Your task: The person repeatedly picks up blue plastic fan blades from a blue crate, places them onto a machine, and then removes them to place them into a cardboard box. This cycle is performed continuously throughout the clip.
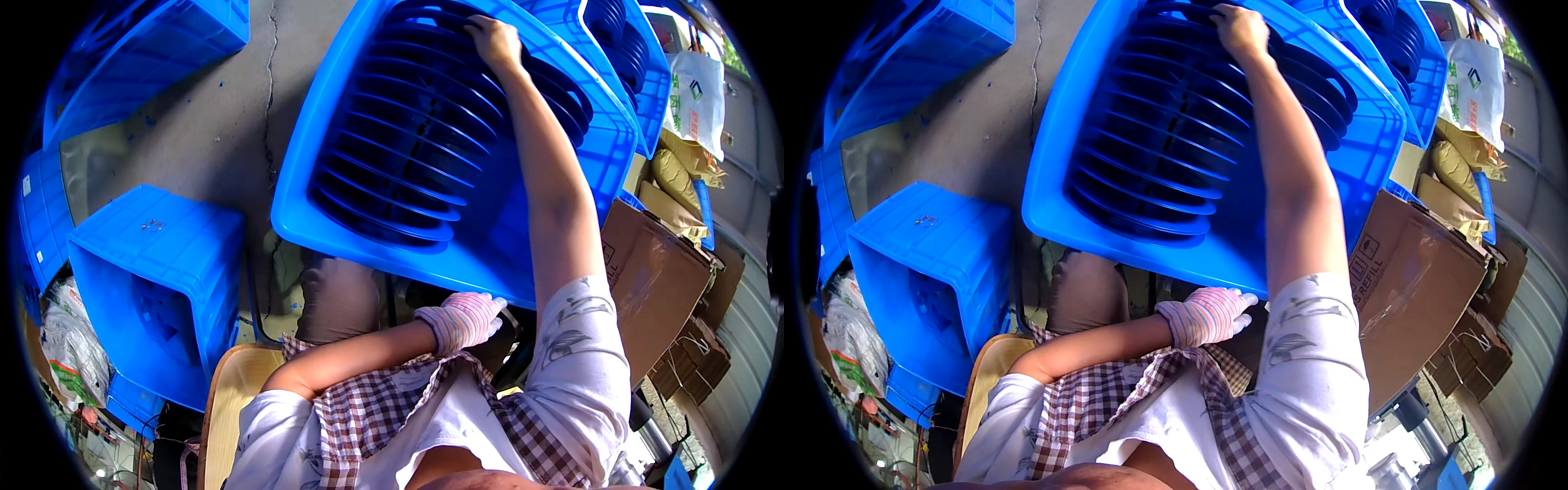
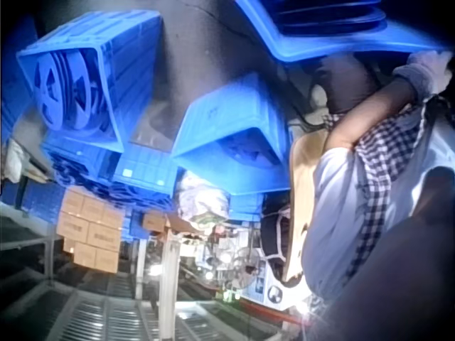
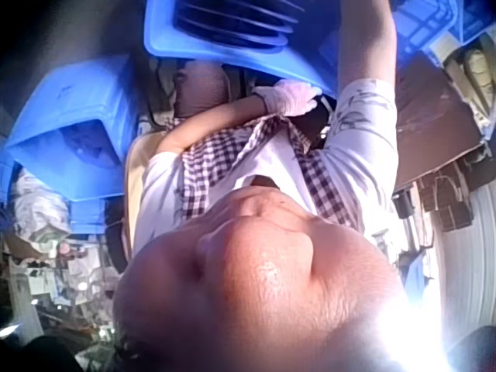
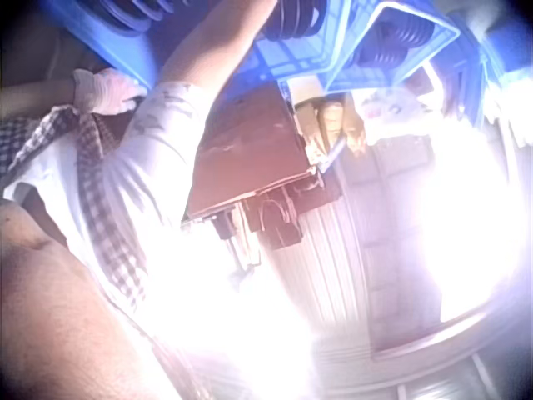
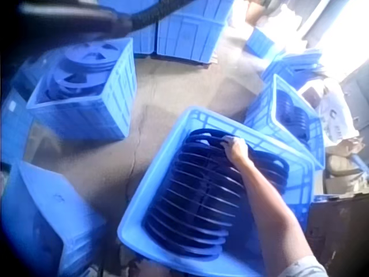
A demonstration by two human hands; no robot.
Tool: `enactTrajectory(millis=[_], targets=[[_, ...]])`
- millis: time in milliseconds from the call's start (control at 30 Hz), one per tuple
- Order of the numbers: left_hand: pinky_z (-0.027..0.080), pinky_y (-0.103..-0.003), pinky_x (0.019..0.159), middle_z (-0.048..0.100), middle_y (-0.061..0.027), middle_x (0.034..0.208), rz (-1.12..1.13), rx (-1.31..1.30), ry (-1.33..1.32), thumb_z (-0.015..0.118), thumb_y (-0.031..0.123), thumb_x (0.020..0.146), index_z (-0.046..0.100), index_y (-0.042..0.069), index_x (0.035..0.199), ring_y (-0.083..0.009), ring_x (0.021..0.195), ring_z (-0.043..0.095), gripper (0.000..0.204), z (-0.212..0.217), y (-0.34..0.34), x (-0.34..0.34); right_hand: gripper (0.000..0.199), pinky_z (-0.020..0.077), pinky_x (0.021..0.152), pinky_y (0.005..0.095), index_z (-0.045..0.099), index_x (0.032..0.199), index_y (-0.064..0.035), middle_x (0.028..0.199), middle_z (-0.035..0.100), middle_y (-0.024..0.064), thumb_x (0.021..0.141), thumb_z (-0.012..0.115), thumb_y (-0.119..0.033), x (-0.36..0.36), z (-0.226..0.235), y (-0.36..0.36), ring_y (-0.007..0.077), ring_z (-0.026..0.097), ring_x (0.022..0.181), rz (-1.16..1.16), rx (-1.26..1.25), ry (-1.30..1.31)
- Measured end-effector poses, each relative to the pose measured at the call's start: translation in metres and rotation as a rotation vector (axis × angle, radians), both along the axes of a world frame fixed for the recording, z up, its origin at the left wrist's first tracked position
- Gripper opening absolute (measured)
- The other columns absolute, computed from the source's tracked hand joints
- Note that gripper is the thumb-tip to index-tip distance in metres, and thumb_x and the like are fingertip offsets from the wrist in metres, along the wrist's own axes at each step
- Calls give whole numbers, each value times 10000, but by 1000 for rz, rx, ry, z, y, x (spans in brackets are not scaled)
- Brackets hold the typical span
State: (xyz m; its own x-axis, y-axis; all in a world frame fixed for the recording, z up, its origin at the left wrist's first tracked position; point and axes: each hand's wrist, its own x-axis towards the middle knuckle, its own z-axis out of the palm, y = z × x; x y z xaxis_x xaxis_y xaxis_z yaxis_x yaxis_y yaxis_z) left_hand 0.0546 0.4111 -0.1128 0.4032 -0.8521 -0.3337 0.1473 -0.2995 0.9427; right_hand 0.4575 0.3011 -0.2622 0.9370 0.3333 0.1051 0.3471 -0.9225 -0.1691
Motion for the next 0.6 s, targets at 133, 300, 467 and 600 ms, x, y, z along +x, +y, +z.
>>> enactTrajectory(millis=[133, 300, 467, 600], targets=[[504, -480, 787, 646, -212, 1004, 40, -47, 11, 552, 257, 919, 548, 34, 1207, -382, 930, 626, 364, -4, -1, 0, 254, 532, 728, 282, 729, 1035, -106, 901, 731, 109, 848, 708, -276, -27, 57, -28, 230, 711, 808, -22, 403, -45], [504, -472, 812, 642, -227, 1040, -3, -51, 11, 558, 254, 917, 533, 33, 1260, -390, 937, 627, 408, 0, -3, -2, 341, 471, 920, 308, 626, 1197, -56, 1084, 684, 145, 860, 672, -80, -48, 13, -84, 233, 644, 1030, -128, 466, 128], [505, -475, 827, 640, -228, 1061, 4, -38, -36, 548, 281, 920, 533, 58, 1283, -399, 952, 623, 426, 0, -4, -4, 393, 481, 936, 453, 601, 1206, -120, 1135, 648, 178, 824, 566, -32, -41, 23, -66, 385, 591, 1075, -89, 51, 62], [506, -474, 824, 638, -231, 1060, -23, -11, -36, 549, 288, 917, 531, 57, 1280, -399, 953, 622, 431, 3, -7, -1, 426, 433, 987, 449, 523, 1298, -77, 1215, 578, 221, 913, 577, -253, -51, 42, -17, 384, 535, 1150, 72, 121, -137]])
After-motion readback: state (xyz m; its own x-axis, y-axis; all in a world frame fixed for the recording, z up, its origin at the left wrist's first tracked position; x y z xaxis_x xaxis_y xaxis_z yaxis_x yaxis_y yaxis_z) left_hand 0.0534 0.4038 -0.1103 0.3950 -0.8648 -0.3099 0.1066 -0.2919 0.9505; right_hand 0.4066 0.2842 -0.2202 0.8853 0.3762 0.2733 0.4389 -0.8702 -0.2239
